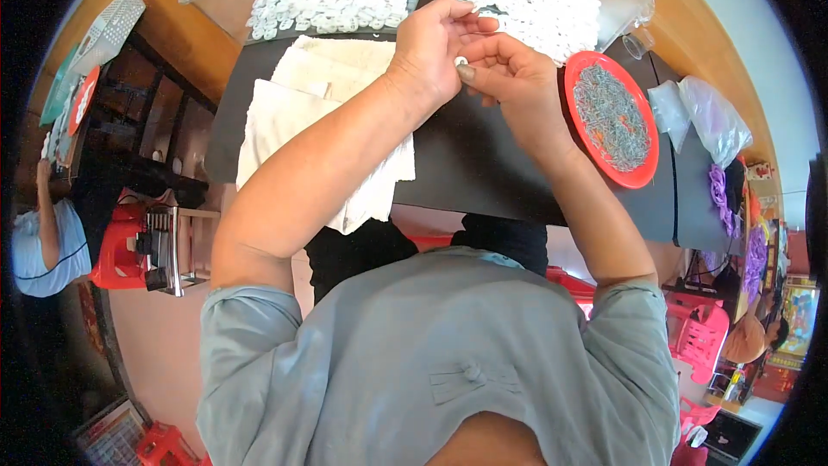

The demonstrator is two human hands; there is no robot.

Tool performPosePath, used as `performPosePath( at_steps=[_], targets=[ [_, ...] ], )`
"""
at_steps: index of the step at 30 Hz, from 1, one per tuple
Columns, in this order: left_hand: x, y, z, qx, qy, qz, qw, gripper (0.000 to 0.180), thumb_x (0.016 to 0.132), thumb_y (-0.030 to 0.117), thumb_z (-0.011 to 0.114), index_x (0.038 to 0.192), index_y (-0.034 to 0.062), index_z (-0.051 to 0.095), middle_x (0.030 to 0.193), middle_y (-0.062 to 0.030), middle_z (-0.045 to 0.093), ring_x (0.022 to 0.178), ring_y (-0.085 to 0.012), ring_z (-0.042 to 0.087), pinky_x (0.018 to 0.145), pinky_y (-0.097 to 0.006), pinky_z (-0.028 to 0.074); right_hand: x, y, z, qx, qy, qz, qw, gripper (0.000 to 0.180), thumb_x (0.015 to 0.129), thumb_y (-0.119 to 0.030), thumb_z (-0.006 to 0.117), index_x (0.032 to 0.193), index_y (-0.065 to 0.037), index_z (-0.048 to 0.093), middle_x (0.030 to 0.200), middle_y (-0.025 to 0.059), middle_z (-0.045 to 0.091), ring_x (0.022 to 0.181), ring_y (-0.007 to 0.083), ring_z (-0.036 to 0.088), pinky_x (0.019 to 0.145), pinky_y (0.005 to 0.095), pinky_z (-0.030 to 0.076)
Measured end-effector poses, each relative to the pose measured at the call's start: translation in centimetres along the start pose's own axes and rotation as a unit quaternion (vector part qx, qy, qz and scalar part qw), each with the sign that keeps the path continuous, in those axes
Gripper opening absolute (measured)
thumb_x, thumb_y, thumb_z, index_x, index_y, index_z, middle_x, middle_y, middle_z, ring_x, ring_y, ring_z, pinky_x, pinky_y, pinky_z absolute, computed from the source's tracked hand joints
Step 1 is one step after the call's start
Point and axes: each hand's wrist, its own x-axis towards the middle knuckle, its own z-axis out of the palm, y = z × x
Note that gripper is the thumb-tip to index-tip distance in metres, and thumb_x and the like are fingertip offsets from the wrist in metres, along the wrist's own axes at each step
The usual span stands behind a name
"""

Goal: Manually assemble small white plastic parts by inserting tiny metal pins into them.

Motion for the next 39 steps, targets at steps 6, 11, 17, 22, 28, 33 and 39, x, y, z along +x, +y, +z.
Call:
performPosePath(
  at_steps=[6,11,17,22,28,33,39],
  targets=[
    [-0.2,-0.4,0.5,-0.031,0.008,0.013,0.999,0.017,0.081,0.014,0.056,0.088,-0.0013,0.052,0.089,-0.0186,0.059,0.080,-0.0295,0.060,0.073,-0.042,0.051,-0.3,-0.5,-0.2,-0.063,0.005,0.045,0.997,0.010,0.086,-0.010,0.066,0.091,-0.003,0.063,0.075,-0.0006,0.062,0.067,0.0055,0.055,0.057,0.0186,0.039],
    [-0.6,-0.7,0.9,0.137,-0.016,0.132,0.982,0.018,0.083,0.013,0.057,0.083,-0.0046,0.057,0.078,-0.0152,0.062,0.070,-0.0229,0.061,0.068,-0.034,0.051,-0.5,-0.9,-1.8,0.029,0.042,0.025,0.998,0.009,0.086,-0.010,0.065,0.092,-0.002,0.063,0.075,0.0024,0.063,0.069,0.0087,0.059,0.058,0.0192,0.041],
    [-1.5,-1.6,1.9,0.280,-0.013,0.165,0.945,0.017,0.087,0.016,0.059,0.088,-0.0017,0.060,0.078,-0.0109,0.063,0.067,-0.0192,0.062,0.065,-0.030,0.051,1.0,-0.3,-6.2,0.111,0.116,0.038,0.986,0.016,0.089,-0.007,0.061,0.099,0.005,0.061,0.084,0.0083,0.065,0.070,0.0139,0.061,0.061,0.0221,0.046],
    [-1.9,-1.7,2.3,0.330,-0.017,0.165,0.929,0.017,0.082,0.015,0.060,0.078,-0.0011,0.059,0.067,-0.0073,0.061,0.059,-0.0121,0.056,0.057,-0.026,0.046,0.9,-0.4,-6.4,0.130,0.091,0.024,0.987,0.017,0.089,-0.007,0.061,0.102,0.005,0.062,0.084,0.0081,0.064,0.071,0.0138,0.062,0.061,0.0217,0.046],
    [-1.8,-1.9,2.2,0.363,-0.026,0.176,0.915,0.016,0.082,0.014,0.059,0.076,-0.0009,0.058,0.063,-0.0062,0.060,0.055,-0.0105,0.053,0.052,-0.024,0.044,0.8,-0.3,-6.5,0.118,0.075,0.017,0.990,0.018,0.089,-0.007,0.062,0.101,0.005,0.063,0.082,0.0080,0.065,0.070,0.0127,0.061,0.060,0.0211,0.045],
    [-1.9,-1.8,2.2,0.369,-0.022,0.178,0.912,0.016,0.082,0.014,0.059,0.075,-0.0009,0.059,0.062,-0.0057,0.059,0.055,-0.0097,0.053,0.052,-0.024,0.044,0.6,-0.5,-6.2,0.103,0.080,0.011,0.991,0.017,0.089,-0.008,0.063,0.100,0.004,0.064,0.077,0.0063,0.065,0.067,0.0107,0.061,0.059,0.0203,0.044],
    [-2.0,-1.8,2.2,0.370,-0.028,0.186,0.910,0.013,0.081,0.011,0.059,0.076,-0.0011,0.059,0.062,-0.0050,0.058,0.055,-0.0091,0.053,0.050,-0.024,0.044,0.6,-0.4,-6.0,0.081,0.080,0.002,0.994,0.015,0.087,-0.008,0.063,0.097,0.003,0.065,0.074,0.0053,0.064,0.066,0.0097,0.060,0.058,0.0202,0.043]
  ],
)
